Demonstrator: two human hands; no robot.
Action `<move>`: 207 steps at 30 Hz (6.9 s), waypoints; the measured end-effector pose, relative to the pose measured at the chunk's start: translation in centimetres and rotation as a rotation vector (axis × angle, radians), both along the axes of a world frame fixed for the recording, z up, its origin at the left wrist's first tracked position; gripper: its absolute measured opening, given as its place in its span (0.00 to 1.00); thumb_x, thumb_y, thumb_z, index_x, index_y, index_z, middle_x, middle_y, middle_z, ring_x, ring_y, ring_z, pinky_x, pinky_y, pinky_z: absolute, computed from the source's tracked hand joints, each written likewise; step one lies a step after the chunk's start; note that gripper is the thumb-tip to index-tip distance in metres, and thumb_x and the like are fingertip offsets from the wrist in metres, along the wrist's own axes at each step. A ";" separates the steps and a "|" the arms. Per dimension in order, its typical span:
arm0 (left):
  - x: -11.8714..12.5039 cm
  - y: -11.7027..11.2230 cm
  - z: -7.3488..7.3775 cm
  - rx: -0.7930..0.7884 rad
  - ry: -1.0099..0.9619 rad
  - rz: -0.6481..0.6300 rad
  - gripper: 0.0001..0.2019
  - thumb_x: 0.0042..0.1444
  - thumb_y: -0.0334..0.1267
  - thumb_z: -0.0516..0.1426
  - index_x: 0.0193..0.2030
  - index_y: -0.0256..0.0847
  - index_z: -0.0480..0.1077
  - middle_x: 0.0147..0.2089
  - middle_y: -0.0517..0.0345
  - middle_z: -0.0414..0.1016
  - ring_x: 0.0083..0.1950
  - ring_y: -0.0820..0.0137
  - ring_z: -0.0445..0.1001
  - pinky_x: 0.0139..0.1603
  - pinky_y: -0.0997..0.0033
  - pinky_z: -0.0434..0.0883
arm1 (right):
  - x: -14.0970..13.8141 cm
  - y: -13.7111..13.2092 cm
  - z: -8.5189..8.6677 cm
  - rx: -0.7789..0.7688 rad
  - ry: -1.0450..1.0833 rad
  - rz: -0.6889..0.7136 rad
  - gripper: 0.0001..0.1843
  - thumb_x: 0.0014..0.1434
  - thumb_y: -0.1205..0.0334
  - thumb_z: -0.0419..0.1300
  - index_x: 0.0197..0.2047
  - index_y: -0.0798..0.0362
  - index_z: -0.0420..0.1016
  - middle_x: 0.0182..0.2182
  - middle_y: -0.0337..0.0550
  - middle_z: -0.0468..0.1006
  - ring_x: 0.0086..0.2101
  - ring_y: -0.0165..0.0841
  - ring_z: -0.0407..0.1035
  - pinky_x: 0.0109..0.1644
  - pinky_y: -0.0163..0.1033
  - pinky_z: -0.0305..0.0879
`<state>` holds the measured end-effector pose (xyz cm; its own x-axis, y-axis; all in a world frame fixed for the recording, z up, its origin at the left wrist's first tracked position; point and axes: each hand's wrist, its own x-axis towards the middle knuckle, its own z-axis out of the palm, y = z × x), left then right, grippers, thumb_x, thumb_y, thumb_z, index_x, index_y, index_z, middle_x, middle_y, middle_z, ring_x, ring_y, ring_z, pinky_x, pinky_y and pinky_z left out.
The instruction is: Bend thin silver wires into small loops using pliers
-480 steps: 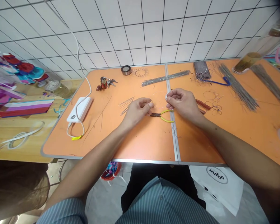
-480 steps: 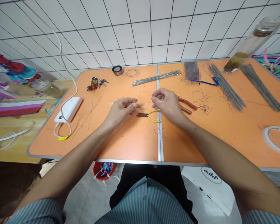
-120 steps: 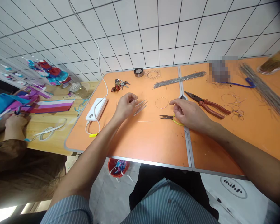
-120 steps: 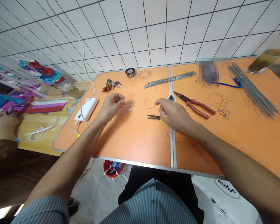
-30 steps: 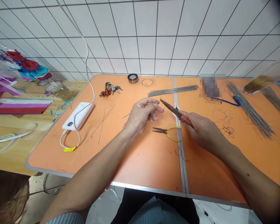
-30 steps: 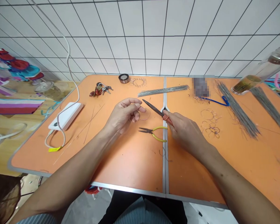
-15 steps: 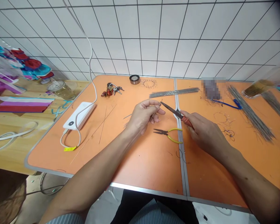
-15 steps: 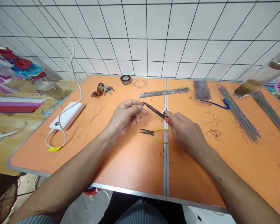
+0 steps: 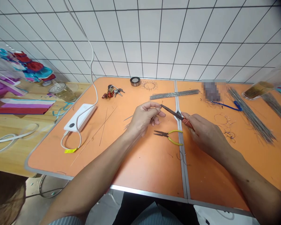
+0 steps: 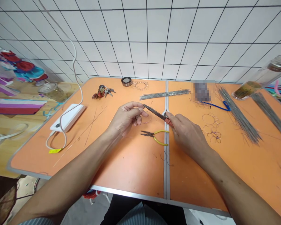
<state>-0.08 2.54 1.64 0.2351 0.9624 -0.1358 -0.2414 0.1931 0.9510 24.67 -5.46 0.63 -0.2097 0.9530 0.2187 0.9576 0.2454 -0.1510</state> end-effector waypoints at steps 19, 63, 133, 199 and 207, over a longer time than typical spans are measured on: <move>0.0 -0.2 -0.4 0.006 0.023 -0.019 0.07 0.55 0.35 0.68 0.39 0.38 0.77 0.33 0.55 0.85 0.21 0.77 0.73 0.21 0.78 0.65 | 0.9 0.9 -1.3 -0.014 0.090 0.036 0.20 0.80 0.58 0.50 0.67 0.47 0.76 0.43 0.47 0.79 0.39 0.41 0.76 0.35 0.42 0.63; -0.6 0.6 -0.2 0.079 0.004 -0.002 0.14 0.52 0.42 0.73 0.40 0.39 0.77 0.33 0.61 0.82 0.24 0.77 0.76 0.26 0.78 0.69 | -1.2 -0.6 3.2 -0.925 0.911 0.183 0.23 0.77 0.39 0.57 0.43 0.49 0.76 0.23 0.37 0.77 0.28 0.38 0.73 0.49 0.49 0.68; -1.0 1.2 -0.2 0.061 -0.009 -0.059 0.12 0.54 0.41 0.72 0.36 0.39 0.75 0.29 0.60 0.81 0.21 0.78 0.71 0.22 0.79 0.65 | -1.3 -0.2 1.7 -0.888 0.901 0.065 0.20 0.73 0.45 0.60 0.36 0.50 0.75 0.30 0.41 0.73 0.28 0.32 0.64 0.29 0.40 0.62; -1.0 1.0 -0.3 0.130 0.068 -0.022 0.10 0.57 0.41 0.70 0.37 0.39 0.76 0.33 0.55 0.85 0.23 0.78 0.70 0.22 0.77 0.63 | -1.9 0.1 0.5 -0.432 0.465 0.011 0.14 0.79 0.50 0.50 0.40 0.45 0.67 0.32 0.39 0.77 0.33 0.39 0.68 0.38 0.42 0.59; -1.1 1.0 0.5 -0.040 -0.080 -0.092 0.10 0.56 0.38 0.71 0.38 0.39 0.75 0.31 0.59 0.83 0.20 0.81 0.63 0.21 0.78 0.58 | -1.6 -0.1 0.6 -0.487 0.529 -0.020 0.14 0.77 0.49 0.53 0.40 0.45 0.71 0.32 0.41 0.79 0.33 0.41 0.70 0.38 0.44 0.60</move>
<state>-1.13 3.57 2.10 0.3337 0.9305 -0.1509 -0.2959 0.2554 0.9205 23.12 -5.57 1.27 -0.1743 0.9708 -0.1646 0.7297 0.0151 -0.6836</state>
